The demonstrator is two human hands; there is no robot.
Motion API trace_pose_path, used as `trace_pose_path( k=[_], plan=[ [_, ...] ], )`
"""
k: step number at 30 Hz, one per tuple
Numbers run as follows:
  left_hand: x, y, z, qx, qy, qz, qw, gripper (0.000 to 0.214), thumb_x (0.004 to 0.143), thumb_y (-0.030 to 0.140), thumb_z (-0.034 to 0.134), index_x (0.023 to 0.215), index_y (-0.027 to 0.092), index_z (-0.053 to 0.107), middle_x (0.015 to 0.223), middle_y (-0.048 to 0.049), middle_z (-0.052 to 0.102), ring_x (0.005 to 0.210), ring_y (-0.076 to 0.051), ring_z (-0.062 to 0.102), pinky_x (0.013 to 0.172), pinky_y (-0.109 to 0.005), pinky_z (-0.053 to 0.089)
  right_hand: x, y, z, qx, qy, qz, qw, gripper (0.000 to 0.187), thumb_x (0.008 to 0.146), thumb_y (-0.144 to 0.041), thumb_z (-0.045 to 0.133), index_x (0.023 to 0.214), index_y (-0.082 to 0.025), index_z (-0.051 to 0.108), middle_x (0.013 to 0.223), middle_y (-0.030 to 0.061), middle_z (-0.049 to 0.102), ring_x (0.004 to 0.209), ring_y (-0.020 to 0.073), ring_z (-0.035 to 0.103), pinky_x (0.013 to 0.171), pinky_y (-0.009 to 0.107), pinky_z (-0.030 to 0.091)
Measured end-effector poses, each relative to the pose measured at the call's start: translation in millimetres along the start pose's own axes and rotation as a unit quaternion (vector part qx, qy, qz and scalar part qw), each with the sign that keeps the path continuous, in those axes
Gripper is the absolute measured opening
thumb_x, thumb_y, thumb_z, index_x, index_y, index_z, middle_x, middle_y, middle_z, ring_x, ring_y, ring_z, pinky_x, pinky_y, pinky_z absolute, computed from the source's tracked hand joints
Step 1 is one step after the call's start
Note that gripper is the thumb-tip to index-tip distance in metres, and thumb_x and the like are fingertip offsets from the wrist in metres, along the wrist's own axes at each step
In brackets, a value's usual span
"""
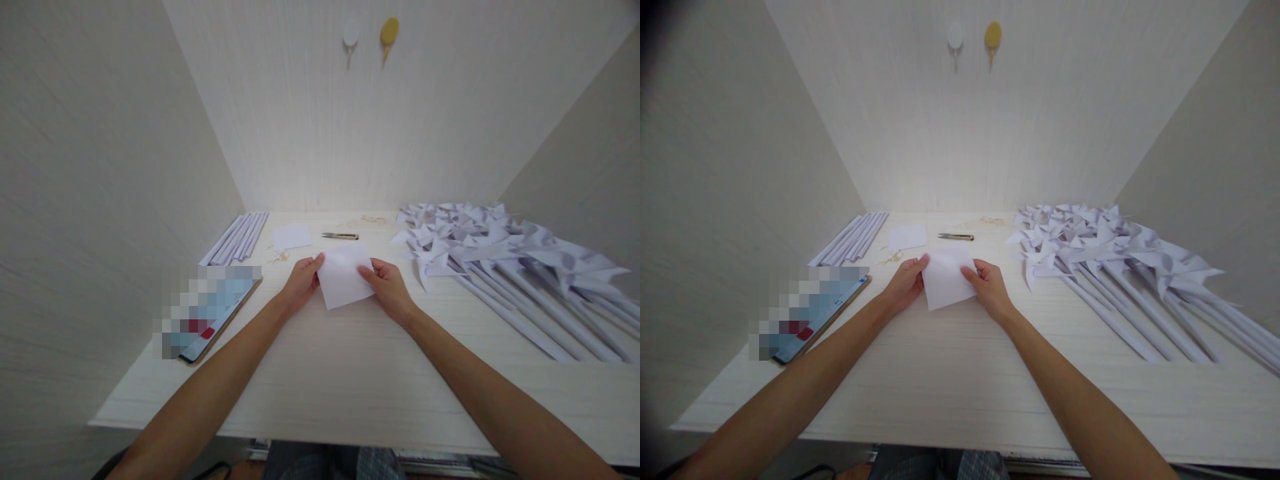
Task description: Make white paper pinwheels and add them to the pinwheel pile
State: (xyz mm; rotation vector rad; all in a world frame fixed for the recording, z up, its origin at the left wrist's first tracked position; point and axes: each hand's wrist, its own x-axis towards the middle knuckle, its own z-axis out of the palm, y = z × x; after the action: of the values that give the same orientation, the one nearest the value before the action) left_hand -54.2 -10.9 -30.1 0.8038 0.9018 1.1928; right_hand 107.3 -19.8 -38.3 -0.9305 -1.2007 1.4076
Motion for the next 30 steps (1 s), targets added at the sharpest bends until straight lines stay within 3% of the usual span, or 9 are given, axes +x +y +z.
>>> trace_pose_path(
  k=[6, 17, 20, 23, 26, 30],
  plan=[
    [0, 2, -0.2, -0.029, 0.01, -0.016, 0.999, 0.022, 0.065, 0.033, 0.062, 0.062, 0.011, 0.058, 0.056, -0.0028, 0.06, 0.051, -0.009, 0.052, 0.054, -0.022, 0.041, -1, -2, 1, 0.024, -0.025, 0.011, 0.999, 0.027, 0.059, -0.034, 0.067, 0.079, -0.017, 0.062, 0.061, -0.0006, 0.065, 0.053, 0.013, 0.058, 0.053, 0.025, 0.044],
    [3, 3, -4.4, 0.006, 0.077, 0.095, 0.992, 0.028, 0.049, 0.031, 0.072, 0.046, 0.013, 0.051, 0.044, 0.004, 0.05, 0.041, -0.005, 0.042, 0.043, -0.019, 0.032, -2, -2, 3, -0.001, -0.022, 0.047, 0.999, 0.028, 0.051, -0.028, 0.071, 0.076, -0.017, 0.062, 0.063, -0.0003, 0.066, 0.057, 0.0155, 0.061, 0.057, 0.029, 0.048],
    [2, 1, -4.5, 0.06, 0.061, 0.097, 0.992, 0.023, 0.048, 0.028, 0.073, 0.057, 0.012, 0.059, 0.051, 0.0011, 0.058, 0.047, -0.008, 0.049, 0.048, -0.021, 0.037, -2, -2, 3, -0.013, -0.016, 0.048, 0.999, 0.031, 0.049, -0.025, 0.072, 0.076, -0.016, 0.062, 0.067, 0.0005, 0.067, 0.058, 0.0154, 0.061, 0.057, 0.029, 0.048],
    [-1, -4, -1.4, 0.105, 0.037, 0.076, 0.991, 0.034, 0.043, 0.025, 0.075, 0.072, 0.012, 0.064, 0.069, -0.0043, 0.065, 0.06, -0.014, 0.057, 0.059, -0.027, 0.044, -2, -2, 3, -0.019, -0.007, 0.041, 0.999, 0.03, 0.049, -0.025, 0.072, 0.075, -0.016, 0.061, 0.068, 0.0003, 0.067, 0.058, 0.015, 0.06, 0.057, 0.028, 0.047],
    [-4, -9, 3.2, 0.138, 0.048, 0.072, 0.987, 0.039, 0.039, 0.022, 0.077, 0.074, 0.012, 0.064, 0.076, -0.0064, 0.067, 0.066, -0.017, 0.058, 0.063, -0.031, 0.046, -3, -3, 3, -0.032, -0.006, 0.034, 0.999, 0.029, 0.048, -0.024, 0.072, 0.073, -0.015, 0.061, 0.067, -0.0001, 0.067, 0.057, 0.0145, 0.06, 0.055, 0.027, 0.046],
    [-6, -7, 5.2, 0.08, 0.024, 0.056, 0.995, 0.036, 0.042, 0.023, 0.075, 0.075, 0.012, 0.064, 0.077, -0.0073, 0.067, 0.068, -0.018, 0.059, 0.066, -0.032, 0.046, -2, -2, 3, -0.027, -0.006, 0.031, 0.999, 0.033, 0.048, -0.025, 0.072, 0.078, -0.015, 0.062, 0.07, 0.0009, 0.067, 0.059, 0.0153, 0.06, 0.057, 0.028, 0.047]
  ],
)
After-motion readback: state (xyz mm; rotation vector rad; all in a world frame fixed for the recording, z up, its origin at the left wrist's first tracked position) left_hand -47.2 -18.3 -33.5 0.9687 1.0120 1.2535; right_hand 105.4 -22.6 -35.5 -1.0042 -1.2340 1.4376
